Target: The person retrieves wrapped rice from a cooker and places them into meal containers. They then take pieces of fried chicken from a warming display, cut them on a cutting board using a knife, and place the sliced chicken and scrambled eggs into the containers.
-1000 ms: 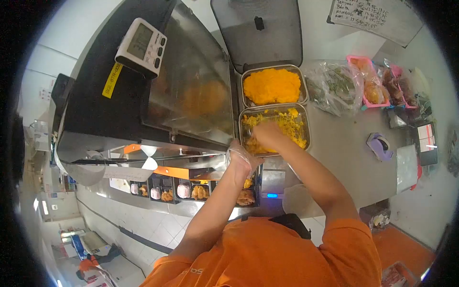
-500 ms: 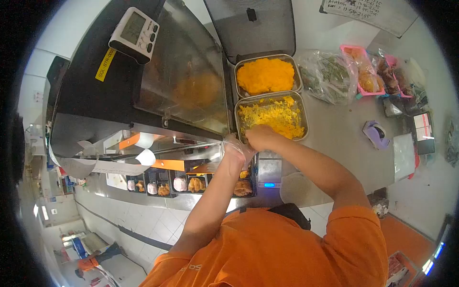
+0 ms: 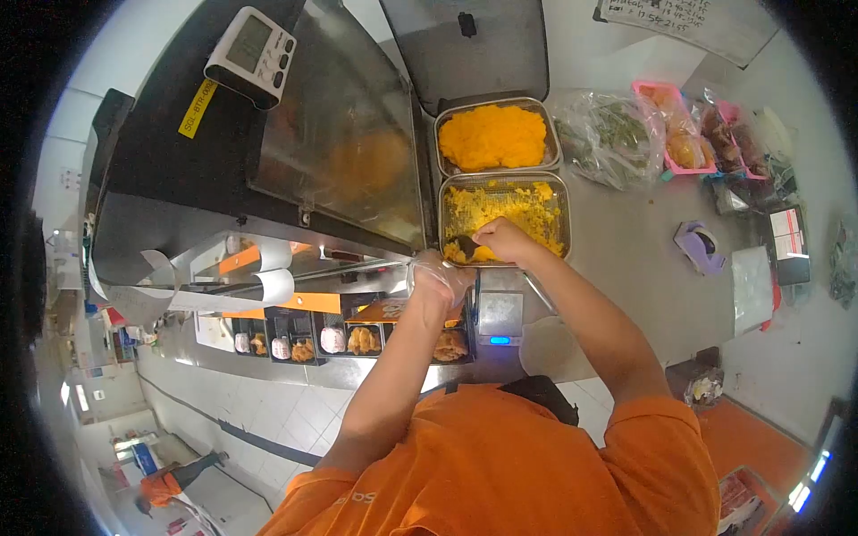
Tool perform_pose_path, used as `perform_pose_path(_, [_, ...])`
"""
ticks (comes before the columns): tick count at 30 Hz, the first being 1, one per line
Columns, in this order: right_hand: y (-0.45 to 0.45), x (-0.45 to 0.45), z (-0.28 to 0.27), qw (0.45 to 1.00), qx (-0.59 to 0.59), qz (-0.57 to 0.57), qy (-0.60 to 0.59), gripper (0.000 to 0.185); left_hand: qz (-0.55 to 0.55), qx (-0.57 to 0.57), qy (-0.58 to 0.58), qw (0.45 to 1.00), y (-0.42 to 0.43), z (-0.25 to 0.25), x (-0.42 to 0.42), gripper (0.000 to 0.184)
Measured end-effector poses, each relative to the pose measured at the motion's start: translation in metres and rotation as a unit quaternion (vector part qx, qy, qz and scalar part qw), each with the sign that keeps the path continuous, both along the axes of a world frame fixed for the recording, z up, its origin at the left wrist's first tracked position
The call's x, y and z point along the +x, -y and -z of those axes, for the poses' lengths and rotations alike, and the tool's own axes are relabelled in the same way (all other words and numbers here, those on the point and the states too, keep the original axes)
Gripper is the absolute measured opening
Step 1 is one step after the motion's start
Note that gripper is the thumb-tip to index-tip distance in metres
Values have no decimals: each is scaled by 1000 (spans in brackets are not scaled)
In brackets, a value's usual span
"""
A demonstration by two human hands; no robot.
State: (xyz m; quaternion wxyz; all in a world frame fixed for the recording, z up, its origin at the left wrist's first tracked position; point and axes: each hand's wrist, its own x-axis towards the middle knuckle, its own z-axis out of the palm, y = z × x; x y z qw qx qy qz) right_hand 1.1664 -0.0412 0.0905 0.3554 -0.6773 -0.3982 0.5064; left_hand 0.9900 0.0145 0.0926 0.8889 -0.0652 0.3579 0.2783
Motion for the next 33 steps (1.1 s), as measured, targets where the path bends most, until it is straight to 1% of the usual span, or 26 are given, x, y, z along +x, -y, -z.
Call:
perform_pose_path(1, [0, 5, 4, 994, 77, -23, 80, 28, 1, 16, 13, 1000, -2, 6, -1, 49])
perform_pose_path(2, [-1, 4, -14, 981, 88, -69, 161, 25, 1, 27, 19, 999, -2, 7, -1, 49])
perform_pose_path(4, [-1, 0, -49, 930, 106, -161, 313, 21, 9, 19, 5, 1000, 0, 2, -2, 48])
perform_pose_path(6, [1, -20, -67, 860, 60, -289, 416, 20, 23, 1, -16, 1000, 3, -12, -2, 48])
perform_pose_path(7, [4, -28, -72, 814, 36, -348, 464, 19, 27, 1, -22, 999, 3, -17, -1, 48])
perform_pose_path(10, [7, -44, -46, 852, 79, -311, 413, 21, 31, 19, -14, 999, 1, -17, 2, 48])
perform_pose_path(11, [5, -48, -35, 895, 58, -231, 378, 23, 29, 28, -11, 999, 2, -15, 0, 48])
perform_pose_path(14, [-15, -59, 5, 958, 20, -109, 263, 22, -3, -3, -64, 998, 2, -8, 2, 46])
perform_pose_path(16, [-17, -66, 30, 966, 62, -101, 228, 24, -20, -22, -101, 994, 0, -2, 2, 45])
perform_pose_path(17, [-16, -67, 33, 969, 83, -97, 211, 26, -27, -31, -119, 992, -1, 7, 2, 45])
perform_pose_path(18, [-14, -64, 35, 984, 64, -59, 156, 26, 123, 210, -198, 950, -6, 37, -5, 44])
perform_pose_path(19, [-11, -61, 31, 994, 44, -22, 100, 26, 261, 432, -261, 823, -13, 94, -19, 43])
perform_pose_path(20, [-9, -56, 27, 999, 25, 15, 45, 26, 326, 538, -292, 720, -12, 100, -23, 42])
perform_pose_path(21, [-7, -50, 22, 997, -17, 63, -32, 26, 366, 634, -323, 600, -12, 105, -26, 42])
perform_pose_path(22, [-4, -43, 17, 986, -60, 112, -109, 26, 357, 650, -344, 576, -4, 67, -23, 41])
perform_pose_path(23, [1, -37, 15, 964, -103, 162, -186, 26, 333, 637, -330, 612, -1, 64, -21, 41])
perform_pose_path(24, [5, -29, 18, 955, -108, 164, -224, 27, 307, 625, -315, 645, 3, 62, -20, 40])
perform_pose_path(25, [8, -22, 25, 944, -113, 167, -261, 27, 260, 577, -262, 728, 1, 96, -19, 42])
perform_pose_path(27, [6, -18, 37, 965, -37, 156, -206, 26, 227, 456, -189, 839, 0, 91, -16, 45])
perform_pose_path(28, [5, -20, 42, 983, 44, 141, -110, 25, 244, 388, -172, 872, 2, 44, -13, 46])
perform_pose_path(29, [5, -22, 45, 985, 122, 124, -13, 24, 259, 315, -153, 900, 3, 17, -11, 47])
perform_pose_path(30, [2, -20, 42, 980, 157, 66, 103, 24, 251, 318, -136, 904, 1, 31, -13, 48])
perform_pose_path(31, [-4, -15, 29, 957, 190, 6, 217, 24, 244, 321, -119, 907, -1, 58, -17, 48])
perform_pose_path(32, [-6, -13, 10, 917, 220, -53, 328, 24, 219, 298, -87, 925, 0, 55, -16, 48])
perform_pose_path(33, [-7, -17, -33, 887, 73, -147, 431, 23, 195, 274, -54, 940, 2, 51, -16, 48])
